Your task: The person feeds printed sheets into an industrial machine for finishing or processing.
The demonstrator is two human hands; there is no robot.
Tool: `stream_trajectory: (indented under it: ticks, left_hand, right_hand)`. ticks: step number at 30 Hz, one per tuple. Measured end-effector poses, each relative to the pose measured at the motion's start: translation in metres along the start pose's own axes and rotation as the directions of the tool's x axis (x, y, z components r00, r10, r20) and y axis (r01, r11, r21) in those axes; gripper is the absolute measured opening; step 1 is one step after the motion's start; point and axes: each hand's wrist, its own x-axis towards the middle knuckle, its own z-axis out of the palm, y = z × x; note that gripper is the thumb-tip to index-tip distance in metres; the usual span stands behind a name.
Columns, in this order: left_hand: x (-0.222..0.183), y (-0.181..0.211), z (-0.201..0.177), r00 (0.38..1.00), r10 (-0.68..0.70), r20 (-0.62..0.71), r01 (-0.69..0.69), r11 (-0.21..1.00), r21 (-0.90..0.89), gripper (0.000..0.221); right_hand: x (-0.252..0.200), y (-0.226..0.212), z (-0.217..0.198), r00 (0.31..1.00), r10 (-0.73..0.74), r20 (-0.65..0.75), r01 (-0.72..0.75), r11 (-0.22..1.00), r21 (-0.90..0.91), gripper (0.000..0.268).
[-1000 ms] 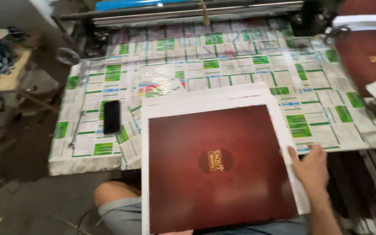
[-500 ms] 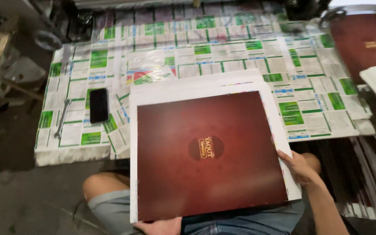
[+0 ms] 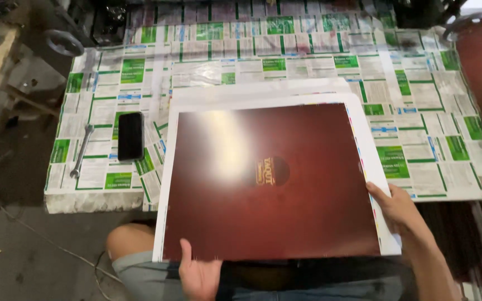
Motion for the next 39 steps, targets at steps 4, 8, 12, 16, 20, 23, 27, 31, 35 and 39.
stream_trajectory:
  ticks: [4,8,12,16,20,23,27,31,35,39]
  left_hand:
    - [0.065,0.008,0.047,0.993,0.011,0.114,-0.016,0.999,0.046,0.064]
    - [0.137,0.011,0.089,0.992,0.035,0.119,-0.049,0.991,0.121,0.060]
    - [0.210,0.017,0.110,0.951,0.005,0.309,-0.035,0.995,0.090,0.059]
    - [0.252,0.014,0.104,0.965,-0.018,0.261,-0.010,0.994,0.108,0.058]
    - [0.288,0.009,0.117,0.964,-0.031,0.264,0.013,0.998,0.068,0.055]
    - [0.299,0.007,0.114,0.953,-0.027,0.301,0.011,0.998,0.055,0.053]
    - [0.313,0.012,0.098,0.958,-0.031,0.286,0.017,0.998,0.054,0.053]
    - [0.328,0.025,0.077,0.975,-0.061,0.212,-0.005,0.954,0.299,0.055]
    - [0.315,0.033,0.074,0.988,-0.151,0.014,0.114,0.799,0.591,0.054]
    - [0.291,0.032,0.073,0.987,-0.156,-0.027,0.139,0.773,0.619,0.050]
  right_hand:
    - [0.057,-0.050,0.015,0.988,-0.154,-0.025,0.139,0.944,-0.298,0.058]
    - [0.126,-0.100,0.034,0.942,-0.334,0.019,0.288,0.779,-0.557,0.071]
    - [0.200,-0.123,0.047,0.919,-0.393,0.040,0.329,0.706,-0.627,0.077]
    - [0.263,-0.119,0.045,0.867,-0.498,-0.005,0.329,0.580,-0.746,0.082]
    - [0.277,-0.159,0.056,0.850,-0.517,-0.107,0.329,0.677,-0.658,0.080]
    - [0.287,-0.162,0.056,0.875,-0.474,-0.095,0.318,0.713,-0.625,0.078]
    - [0.302,-0.153,0.060,0.841,-0.534,-0.084,0.375,0.688,-0.621,0.080]
    - [0.271,-0.173,0.067,0.847,-0.526,-0.078,0.310,0.608,-0.731,0.081]
    - [0.234,-0.183,0.080,0.793,-0.599,-0.107,0.161,0.376,-0.912,0.075]
    - [0.186,-0.159,0.118,0.500,-0.866,0.017,0.374,0.198,-0.906,0.083]
